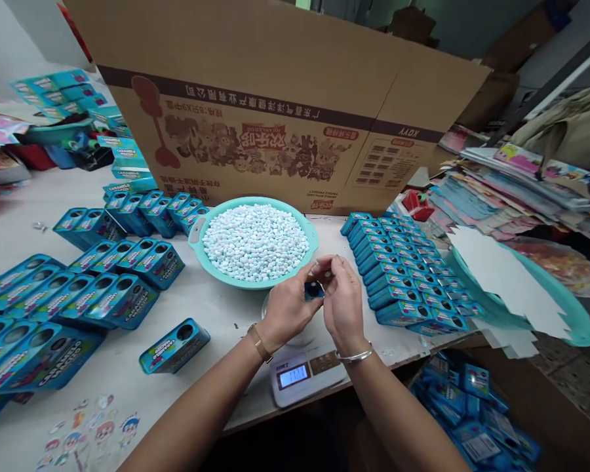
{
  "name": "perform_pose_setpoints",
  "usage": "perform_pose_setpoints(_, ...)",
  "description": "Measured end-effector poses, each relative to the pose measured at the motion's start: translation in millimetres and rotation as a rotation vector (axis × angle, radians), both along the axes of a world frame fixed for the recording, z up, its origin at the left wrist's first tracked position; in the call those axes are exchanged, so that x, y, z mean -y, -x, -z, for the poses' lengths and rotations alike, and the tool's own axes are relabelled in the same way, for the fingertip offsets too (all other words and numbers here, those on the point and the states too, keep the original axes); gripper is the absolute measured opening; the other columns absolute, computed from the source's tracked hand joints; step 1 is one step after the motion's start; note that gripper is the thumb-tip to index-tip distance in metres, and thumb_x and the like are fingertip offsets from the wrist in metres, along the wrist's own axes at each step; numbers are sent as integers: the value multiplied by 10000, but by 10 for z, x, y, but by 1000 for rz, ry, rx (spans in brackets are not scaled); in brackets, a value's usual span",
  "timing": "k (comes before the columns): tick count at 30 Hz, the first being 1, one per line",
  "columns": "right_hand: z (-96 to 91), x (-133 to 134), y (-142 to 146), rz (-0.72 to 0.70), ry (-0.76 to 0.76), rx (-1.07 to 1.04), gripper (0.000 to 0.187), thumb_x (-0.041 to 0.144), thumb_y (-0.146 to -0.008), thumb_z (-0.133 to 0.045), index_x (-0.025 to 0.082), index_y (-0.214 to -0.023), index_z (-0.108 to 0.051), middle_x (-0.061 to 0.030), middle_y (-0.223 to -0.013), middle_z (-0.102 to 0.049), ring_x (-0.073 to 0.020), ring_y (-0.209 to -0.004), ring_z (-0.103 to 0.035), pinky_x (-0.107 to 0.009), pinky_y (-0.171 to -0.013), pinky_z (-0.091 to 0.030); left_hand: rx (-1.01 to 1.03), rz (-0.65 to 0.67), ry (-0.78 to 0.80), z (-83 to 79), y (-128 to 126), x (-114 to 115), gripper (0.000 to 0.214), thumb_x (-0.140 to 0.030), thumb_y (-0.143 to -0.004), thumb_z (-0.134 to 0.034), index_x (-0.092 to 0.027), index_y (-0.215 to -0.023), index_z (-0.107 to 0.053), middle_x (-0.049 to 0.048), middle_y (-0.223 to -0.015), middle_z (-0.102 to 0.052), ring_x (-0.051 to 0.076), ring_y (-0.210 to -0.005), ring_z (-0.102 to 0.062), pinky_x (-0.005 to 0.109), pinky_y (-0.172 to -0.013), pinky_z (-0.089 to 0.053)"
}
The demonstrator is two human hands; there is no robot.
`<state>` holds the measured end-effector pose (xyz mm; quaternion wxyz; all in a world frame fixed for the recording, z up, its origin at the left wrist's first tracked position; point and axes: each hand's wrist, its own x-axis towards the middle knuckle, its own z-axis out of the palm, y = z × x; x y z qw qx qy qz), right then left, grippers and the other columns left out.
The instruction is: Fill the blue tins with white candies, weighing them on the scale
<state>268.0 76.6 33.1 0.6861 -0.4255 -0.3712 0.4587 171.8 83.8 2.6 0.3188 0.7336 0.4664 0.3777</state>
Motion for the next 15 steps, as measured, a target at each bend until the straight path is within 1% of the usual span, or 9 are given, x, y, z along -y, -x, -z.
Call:
perform_pose_setpoints(3,-17,21,-15,-47,14,-19,210,380,-851,-612,202,-744,-646,10,-706,-566,-135,-683,-522,-264,-665,-458,14,20,-24,17,22,-2,653,-175,-773,-697,-241,-1379,-463,59,-1210,-701,254,-1082,-680,406,-926,-548)
perform_pose_setpoints(6,-28,-141,-92,-59,57,-128,164,358,-827,-642,205,-768,-639,22,-669,-542,-116,-620,-503,-237,-610,-457,43,16,-113,39,118,41,716,-231,-785,-716,-232,-1428,-399,96,-1263,-665,270,-1151,-640,445,-980,-524)
perform_pose_setpoints(8,-14,-387,-150,-83,92,-182,159,362,-814,-650,208,-784,-626,45,-624,-484,-100,-543,-443,-219,-533,-421,82,-89,-219,62,222,118,677,-283,-801,-721,-226,-1407,-425,117,-1297,-628,278,-1215,-591,467,-1042,-479)
perform_pose_setpoints(9,3,-543,-172,-103,103,-161,168,372,-806,-652,209,-787,-619,52,-615,-465,-97,-523,-418,-216,-508,-401,119,-197,-266,79,280,169,655,-307,-808,-720,-224,-1393,-439,127,-1325,-596,283,-1259,-552,475,-1074,-449)
perform_pose_setpoints(10,27,-709,-188,-118,96,-85,186,390,-800,-655,208,-796,-618,51,-625,-469,-100,-530,-416,-220,-513,-400,173,-334,-291,103,337,224,654,-328,-813,-719,-221,-1393,-436,139,-1367,-547,290,-1309,-501,482,-1102,-418)
perform_pose_setpoints(11,58,-877,-195,-117,73,49,215,419,-792,-661,209,-816,-621,41,-656,-498,-111,-571,-446,-232,-554,-423,247,-483,-280,131,391,276,682,-350,-813,-720,-221,-1408,-412,151,-1420,-481,300,-1358,-444,489,-1123,-389)
perform_pose_setpoints(13,133,-1178,-192,-135,-27,420,319,475,-775,-678,216,-956,-636,-10,-828,-603,-162,-759,-540,-303,-737,-479,456,-737,-135,197,475,351,756,-396,-813,-715,-232,-1449,-340,163,-1510,-351,313,-1430,-340,496,-1142,-357)
perform_pose_setpoints(14,175,-1298,-182,-174,-82,622,416,500,-769,-684,216,-1068,-629,-52,-969,-632,-203,-900,-559,-357,-850,-470,580,-792,-15,228,504,365,748,-415,-822,-702,-239,-1449,-334,160,-1530,-327,313,-1444,-319,491,-1141,-359)
perform_pose_setpoints(15,215,-1393,-170,-227,-127,819,524,522,-770,-683,212,-1184,-599,-96,-1114,-622,-248,-1039,-539,-412,-951,-429,705,-786,115,254,524,359,697,-427,-839,-678,-245,-1431,-360,152,-1528,-345,309,-1440,-331,482,-1131,-373)
